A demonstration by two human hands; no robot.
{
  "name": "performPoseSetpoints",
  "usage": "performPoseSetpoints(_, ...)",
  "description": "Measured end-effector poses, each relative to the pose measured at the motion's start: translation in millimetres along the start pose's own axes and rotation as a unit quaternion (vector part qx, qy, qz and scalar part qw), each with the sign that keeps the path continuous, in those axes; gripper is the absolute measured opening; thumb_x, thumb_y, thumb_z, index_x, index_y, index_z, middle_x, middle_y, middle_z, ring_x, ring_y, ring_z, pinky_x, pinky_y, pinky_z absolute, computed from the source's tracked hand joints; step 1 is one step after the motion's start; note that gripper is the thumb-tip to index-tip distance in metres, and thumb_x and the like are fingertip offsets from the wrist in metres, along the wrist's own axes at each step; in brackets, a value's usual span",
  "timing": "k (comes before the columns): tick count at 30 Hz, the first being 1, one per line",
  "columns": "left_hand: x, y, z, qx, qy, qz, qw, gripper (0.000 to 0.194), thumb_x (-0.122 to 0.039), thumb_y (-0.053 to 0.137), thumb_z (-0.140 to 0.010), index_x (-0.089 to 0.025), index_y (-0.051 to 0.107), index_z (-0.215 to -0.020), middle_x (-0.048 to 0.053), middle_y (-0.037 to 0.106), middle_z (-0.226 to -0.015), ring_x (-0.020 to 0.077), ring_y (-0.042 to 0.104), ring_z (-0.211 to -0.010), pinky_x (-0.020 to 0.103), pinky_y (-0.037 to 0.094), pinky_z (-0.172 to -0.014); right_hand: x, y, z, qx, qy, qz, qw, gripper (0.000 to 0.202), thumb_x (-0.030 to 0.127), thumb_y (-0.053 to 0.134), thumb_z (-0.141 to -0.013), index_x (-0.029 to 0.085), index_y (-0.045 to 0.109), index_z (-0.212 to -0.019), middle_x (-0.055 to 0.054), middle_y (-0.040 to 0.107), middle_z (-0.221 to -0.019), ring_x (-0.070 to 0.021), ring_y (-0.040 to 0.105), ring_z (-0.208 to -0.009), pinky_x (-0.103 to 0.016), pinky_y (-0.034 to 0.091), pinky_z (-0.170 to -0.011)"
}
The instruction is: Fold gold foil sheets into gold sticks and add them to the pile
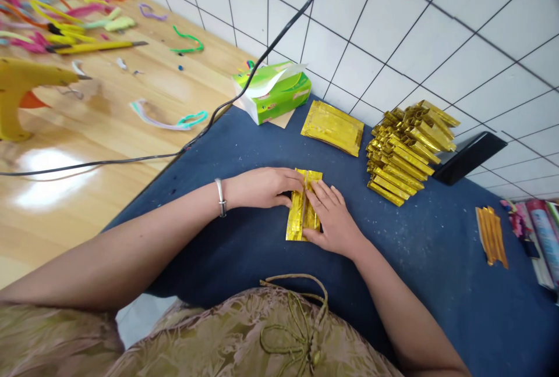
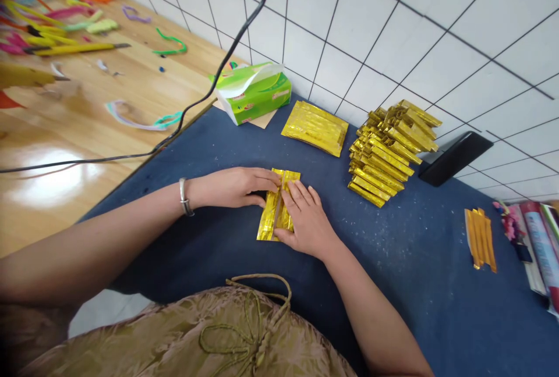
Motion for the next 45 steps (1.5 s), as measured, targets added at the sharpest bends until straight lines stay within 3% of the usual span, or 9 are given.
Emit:
performPoseSetpoints(10, 5, -12.7, 5, -0.02, -0.026, -0.041, 0.999, 0.025, -0.029, 0.058, -0.085, -0.018, 0.061, -0.107, 0.01, 0.059, -0.117, 0.0206, 0.051, -0.115, 0.034, 0.041, -0.1, 9, 4, -13, -0.015, 0.014, -0.006, 1.0, 0.084, 0.053, 0.057, -0.076, 0.012, 0.026, -0.143, -0.016, 0.022, -0.15, -0.0297, 0.01, -0.141, -0.052, 0.013, -0.112)
performPoseSetpoints(31, 2, -12.5, 5, 0.006, -0.033, -0.045, 0.998, 0.023, -0.027, 0.056, -0.086, -0.017, 0.06, -0.107, 0.009, 0.06, -0.115, 0.0204, 0.05, -0.114, 0.035, 0.04, -0.1, 9, -1, -6, -0.057, 0.069, 0.026, 0.996, 0.058, 0.042, 0.052, -0.082, 0.023, 0.04, -0.136, -0.009, 0.036, -0.146, -0.0301, 0.024, -0.136, -0.051, 0.023, -0.107)
performPoseSetpoints(45, -14, -10.9, 5, 0.015, -0.088, -0.135, 0.987, 0.033, -0.042, 0.056, -0.084, -0.02, 0.056, -0.108, 0.008, 0.058, -0.12, 0.0222, 0.052, -0.116, 0.036, 0.036, -0.101, 7, -3, 0, -0.078, 0.098, 0.042, 0.991, 0.052, 0.043, 0.049, -0.084, 0.021, 0.046, -0.131, -0.01, 0.039, -0.143, -0.0306, 0.029, -0.133, -0.051, 0.025, -0.106)
Point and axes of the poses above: each hand's wrist, its own z-axis away from the middle knuckle, its own y-axis out of the palm, x = y × z, the point moved 2 cm from there along -z, towards the middle knuckle
